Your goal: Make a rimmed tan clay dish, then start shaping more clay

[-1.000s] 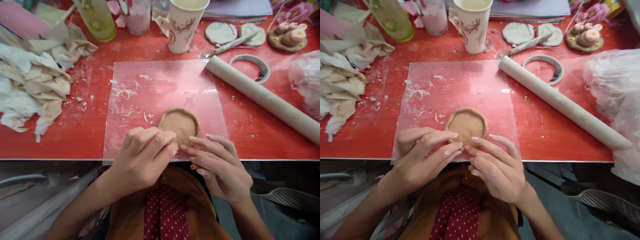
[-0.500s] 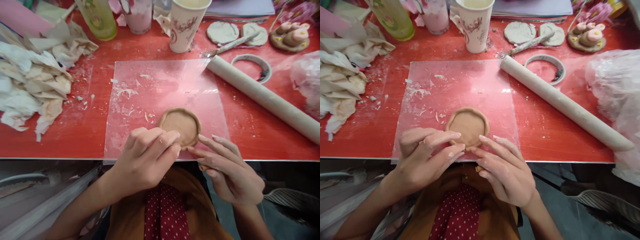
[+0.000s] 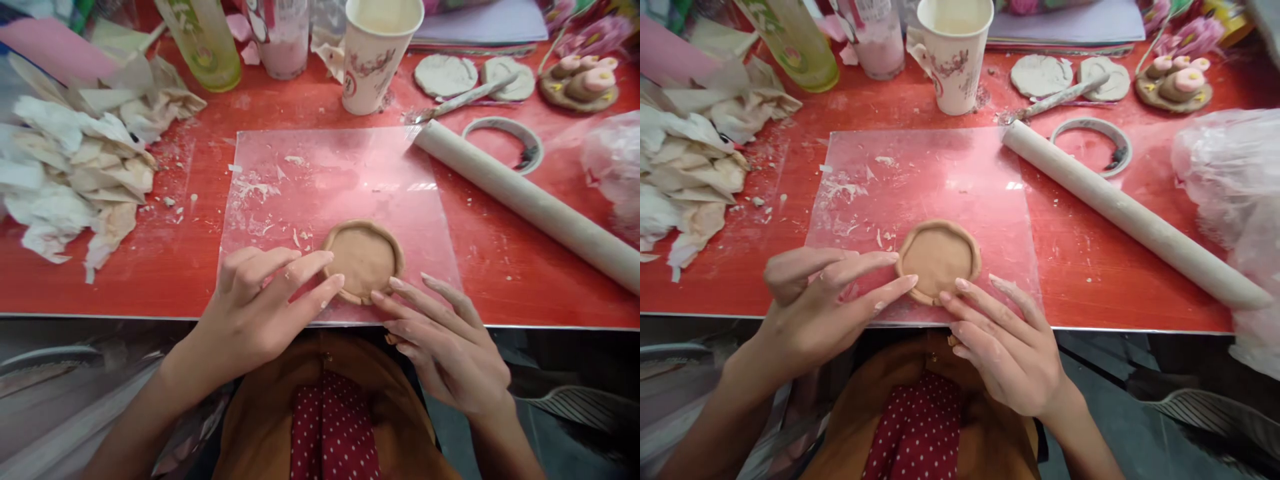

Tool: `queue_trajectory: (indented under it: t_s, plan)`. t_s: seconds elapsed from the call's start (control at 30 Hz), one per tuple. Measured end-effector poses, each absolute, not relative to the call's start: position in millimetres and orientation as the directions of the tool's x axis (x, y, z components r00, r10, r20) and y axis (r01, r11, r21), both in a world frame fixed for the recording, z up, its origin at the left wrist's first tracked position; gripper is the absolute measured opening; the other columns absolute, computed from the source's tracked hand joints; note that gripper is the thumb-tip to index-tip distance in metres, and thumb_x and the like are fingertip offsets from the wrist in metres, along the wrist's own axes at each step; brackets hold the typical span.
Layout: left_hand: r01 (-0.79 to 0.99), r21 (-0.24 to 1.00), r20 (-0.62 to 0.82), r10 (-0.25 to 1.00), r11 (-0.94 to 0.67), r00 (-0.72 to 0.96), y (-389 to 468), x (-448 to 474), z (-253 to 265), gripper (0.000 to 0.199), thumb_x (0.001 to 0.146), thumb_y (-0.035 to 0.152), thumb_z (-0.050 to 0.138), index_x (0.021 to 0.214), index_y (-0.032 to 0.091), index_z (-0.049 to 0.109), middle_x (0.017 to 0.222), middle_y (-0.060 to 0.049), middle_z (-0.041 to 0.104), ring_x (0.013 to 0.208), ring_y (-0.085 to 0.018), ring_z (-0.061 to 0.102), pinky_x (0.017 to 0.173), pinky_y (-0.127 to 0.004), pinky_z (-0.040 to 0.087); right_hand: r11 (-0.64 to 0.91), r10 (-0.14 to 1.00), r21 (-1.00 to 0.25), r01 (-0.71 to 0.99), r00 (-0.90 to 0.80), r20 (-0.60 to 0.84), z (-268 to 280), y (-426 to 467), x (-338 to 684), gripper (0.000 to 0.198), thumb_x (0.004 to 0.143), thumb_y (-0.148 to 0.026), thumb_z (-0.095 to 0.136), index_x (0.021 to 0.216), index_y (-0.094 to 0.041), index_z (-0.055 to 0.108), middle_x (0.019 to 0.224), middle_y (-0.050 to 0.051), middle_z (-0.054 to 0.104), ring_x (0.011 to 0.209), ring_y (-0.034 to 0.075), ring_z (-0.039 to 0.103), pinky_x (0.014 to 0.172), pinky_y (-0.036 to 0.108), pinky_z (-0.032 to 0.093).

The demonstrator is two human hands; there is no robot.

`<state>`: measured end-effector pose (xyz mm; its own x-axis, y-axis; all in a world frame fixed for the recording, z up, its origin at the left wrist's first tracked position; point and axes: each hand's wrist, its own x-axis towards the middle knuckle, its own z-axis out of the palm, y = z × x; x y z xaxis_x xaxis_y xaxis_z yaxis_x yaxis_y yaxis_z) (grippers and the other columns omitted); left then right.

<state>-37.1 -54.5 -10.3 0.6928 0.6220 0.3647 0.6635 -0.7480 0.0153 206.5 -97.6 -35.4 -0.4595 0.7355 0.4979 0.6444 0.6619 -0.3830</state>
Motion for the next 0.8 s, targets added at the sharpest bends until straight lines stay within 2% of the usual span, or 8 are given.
queue_trajectory:
  t_s: [0.17,0.33,0.53,0.6,0.63,0.73,0.8]
  plan:
    - [0.660,-0.008,0.405,0.601,-0.751,0.689,-52,-35,-10,0.022,0.085,0.023,0.062,0.106,0.029,0.063,0.117,-0.001,0.061,0.105,-0.018,0.052,0.092,-0.035,0.039,0.668,0.731,-0.388,0.635,-0.463,0.501,-35,-97,205,0.015,0.092,-0.017,0.045,0.090,-0.018,0.060,0.103,0.009,0.072,0.117,0.019,0.056,0.105,0.040,0.040]
    - [0.634,-0.027,0.395,0.574,-0.773,0.717,-46,-36,-8,0.027,0.085,0.025,0.062,0.112,0.029,0.060,0.118,-0.002,0.060,0.105,-0.018,0.053,0.090,-0.034,0.040,0.679,0.721,-0.386,0.624,-0.471,0.508,-36,-97,207,0.013,0.092,-0.017,0.046,0.092,-0.018,0.059,0.104,0.010,0.071,0.119,0.019,0.055,0.104,0.042,0.041]
    - [0.632,-0.044,0.413,0.562,-0.774,0.717,-44,-32,-7,0.025,0.084,0.027,0.063,0.109,0.025,0.061,0.121,-0.002,0.059,0.106,-0.019,0.050,0.094,-0.034,0.039,0.688,0.717,-0.396,0.609,-0.485,0.501,-37,-97,208,0.011,0.091,-0.017,0.049,0.093,-0.019,0.059,0.107,0.008,0.071,0.122,0.018,0.053,0.107,0.041,0.038]
    - [0.639,-0.003,0.395,0.586,-0.769,0.707,-42,-32,-5,0.033,0.084,0.033,0.062,0.114,0.021,0.059,0.120,-0.006,0.058,0.107,-0.021,0.049,0.095,-0.035,0.039,0.675,0.736,-0.454,0.582,-0.483,0.475,-36,-98,210,0.010,0.091,-0.017,0.049,0.096,-0.019,0.058,0.111,0.007,0.069,0.124,0.019,0.051,0.108,0.041,0.036]
    - [0.646,0.027,0.380,0.605,-0.763,0.699,-41,-32,-3,0.038,0.084,0.037,0.062,0.117,0.019,0.057,0.121,-0.008,0.058,0.109,-0.022,0.048,0.096,-0.036,0.038,0.642,0.766,-0.522,0.561,-0.450,0.458,-36,-99,211,0.011,0.091,-0.018,0.048,0.098,-0.018,0.057,0.114,0.007,0.068,0.125,0.020,0.050,0.108,0.042,0.037]
    - [0.657,0.067,0.323,0.640,-0.751,0.698,-35,-35,1,0.049,0.083,0.042,0.060,0.124,0.017,0.052,0.126,-0.011,0.054,0.119,-0.026,0.044,0.103,-0.041,0.036,0.444,0.895,-0.741,0.504,-0.221,0.387,-31,-100,213,0.015,0.091,-0.016,0.045,0.102,-0.020,0.054,0.128,0.006,0.059,0.125,0.023,0.050,0.102,0.043,0.044]
    - [0.647,0.031,0.304,0.623,-0.762,0.720,-30,-36,3,0.047,0.084,0.043,0.060,0.125,0.021,0.052,0.131,-0.010,0.051,0.125,-0.028,0.041,0.106,-0.044,0.033,0.344,0.933,-0.767,0.542,-0.103,0.346,-28,-98,211,0.016,0.090,-0.014,0.045,0.101,-0.022,0.054,0.135,0.005,0.054,0.124,0.023,0.051,0.099,0.042,0.048]
